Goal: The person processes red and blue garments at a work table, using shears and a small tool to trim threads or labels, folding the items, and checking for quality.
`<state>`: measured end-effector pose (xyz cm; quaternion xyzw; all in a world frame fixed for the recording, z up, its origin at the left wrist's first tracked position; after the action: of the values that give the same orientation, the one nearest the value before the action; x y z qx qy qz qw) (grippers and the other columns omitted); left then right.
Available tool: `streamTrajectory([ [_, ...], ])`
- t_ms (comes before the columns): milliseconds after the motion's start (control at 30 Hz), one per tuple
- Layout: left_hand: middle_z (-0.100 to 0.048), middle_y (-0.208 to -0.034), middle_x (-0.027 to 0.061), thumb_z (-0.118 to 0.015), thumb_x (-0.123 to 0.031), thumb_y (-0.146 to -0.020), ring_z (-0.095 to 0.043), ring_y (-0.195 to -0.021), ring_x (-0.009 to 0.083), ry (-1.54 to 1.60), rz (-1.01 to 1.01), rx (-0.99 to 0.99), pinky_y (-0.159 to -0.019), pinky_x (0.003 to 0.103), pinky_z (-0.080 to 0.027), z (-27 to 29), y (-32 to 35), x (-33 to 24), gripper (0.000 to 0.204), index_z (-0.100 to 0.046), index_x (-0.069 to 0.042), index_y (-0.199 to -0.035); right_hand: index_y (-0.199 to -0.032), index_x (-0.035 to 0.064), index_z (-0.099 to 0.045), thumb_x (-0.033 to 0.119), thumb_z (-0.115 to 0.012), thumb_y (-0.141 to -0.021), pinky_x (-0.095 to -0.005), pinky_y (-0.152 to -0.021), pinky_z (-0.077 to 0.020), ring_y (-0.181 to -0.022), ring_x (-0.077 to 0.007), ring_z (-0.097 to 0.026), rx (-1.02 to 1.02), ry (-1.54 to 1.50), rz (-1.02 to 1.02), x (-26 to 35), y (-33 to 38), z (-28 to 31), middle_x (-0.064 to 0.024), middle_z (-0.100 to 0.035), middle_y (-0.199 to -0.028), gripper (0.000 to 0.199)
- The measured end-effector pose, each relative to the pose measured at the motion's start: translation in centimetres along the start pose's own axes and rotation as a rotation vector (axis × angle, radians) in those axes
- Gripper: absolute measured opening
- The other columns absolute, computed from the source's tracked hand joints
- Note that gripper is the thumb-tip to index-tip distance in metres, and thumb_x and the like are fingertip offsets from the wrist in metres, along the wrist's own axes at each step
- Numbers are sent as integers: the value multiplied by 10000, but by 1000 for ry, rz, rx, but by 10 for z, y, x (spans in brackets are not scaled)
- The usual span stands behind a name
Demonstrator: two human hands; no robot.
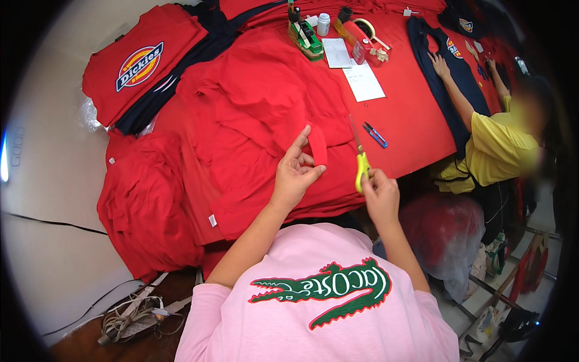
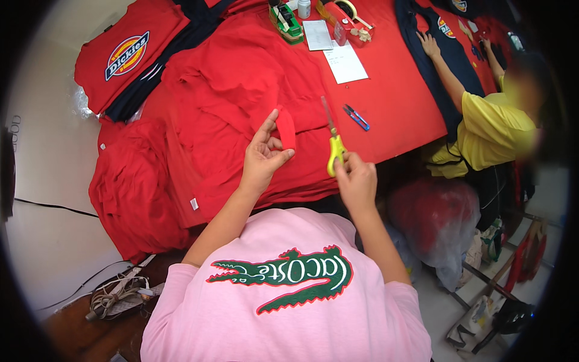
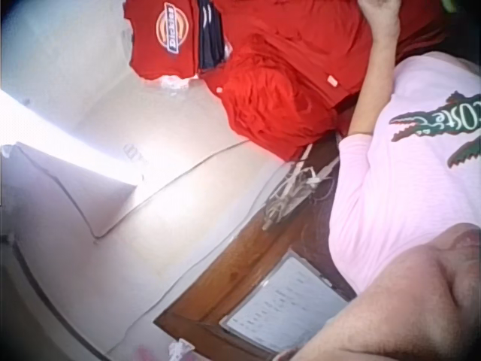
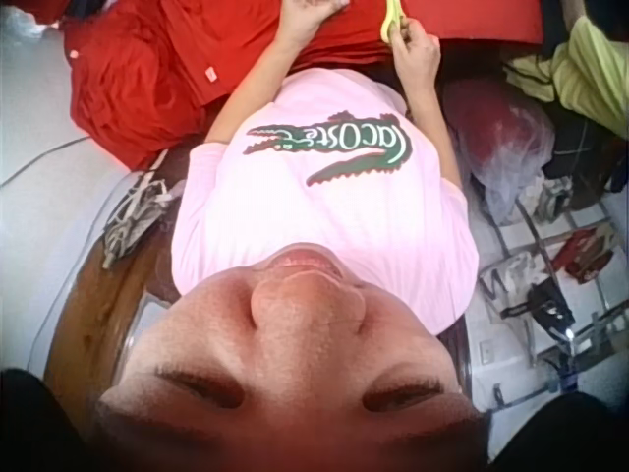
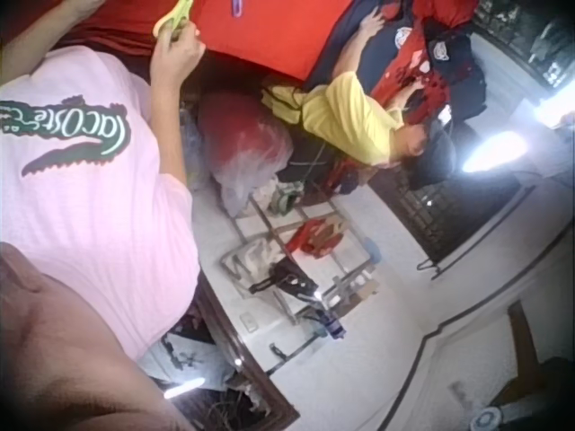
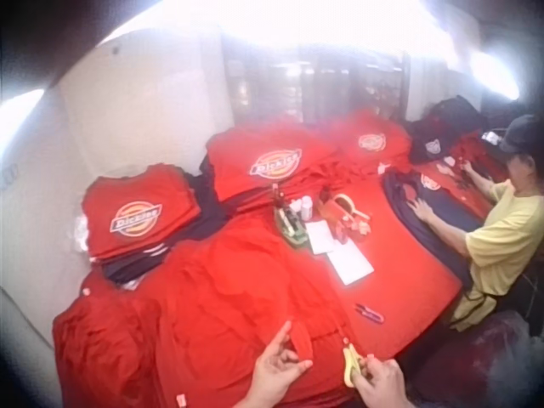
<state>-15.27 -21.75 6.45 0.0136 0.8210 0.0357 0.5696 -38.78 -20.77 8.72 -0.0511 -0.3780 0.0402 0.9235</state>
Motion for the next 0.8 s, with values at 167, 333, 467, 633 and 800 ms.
streamTrajectory([
  [167, -591, -1446, 72, -577, 153, -867, -622, -1193, 110, -286, 48, 112, -1009, 265, -485, 0, 18, -1, 695, -507, -25, -1536, -935, 43, -743, 341, -712, -946, -535, -686, -530, -739, -409, -708, -7, 357, -156, -90, -73, 19, -178, -702, -730, 300],
  [333, -620, -1365, 74, -552, 123, -861, -630, -1205, 133, -331, 177, 152, -994, 272, -478, 17, 53, 42, 568, -600, -17, -1409, -966, 46, -725, 325, -744, -918, -526, -746, -564, -840, -407, -724, 4, 558, -151, -166, -120, 29, -167, -745, -889, 285],
  [467, -565, -1258, 78, -632, 86, -826, -628, -1017, 159, -470, 89, -154, -888, 283, -519, 46, 80, 64, 438, -645, -24, -1250, -1011, 37, -702, 282, -774, -891, -503, -758, -568, -892, -382, -724, 45, 576, -126, -174, -131, 28, -155, -732, -965, 283],
  [633, -607, -1177, 78, -646, 79, -813, -635, -938, 160, -402, 97, -385, -812, 305, -533, 56, 100, 93, 435, -651, -24, -1236, -1096, 29, -689, 272, -805, -866, -461, -778, -561, -888, -358, -707, 65, 178, 236, -61, -148, -3, -145, -713, -1017, 354],
  [800, -658, -1001, 98, -626, 45, -833, -655, -908, 174, -726, 96, -370, -808, 332, -512, 17, 91, 50, 258, -697, -15, -1073, -1531, 126, -473, 244, -861, -727, -533, -1181, -356, -1401, -386, -485, 469, 92, 905, 124, -77, -103, -203, -542, -1475, 900],
])
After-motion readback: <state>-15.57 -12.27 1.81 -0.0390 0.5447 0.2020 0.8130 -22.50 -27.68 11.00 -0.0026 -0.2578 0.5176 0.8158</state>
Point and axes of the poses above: each hand's wrist, its own y-axis away from the middle knuckle, its own z-axis out of the back of the hand, x = y × z, the point moved 10 cm from there along -y, towards the middle knuckle
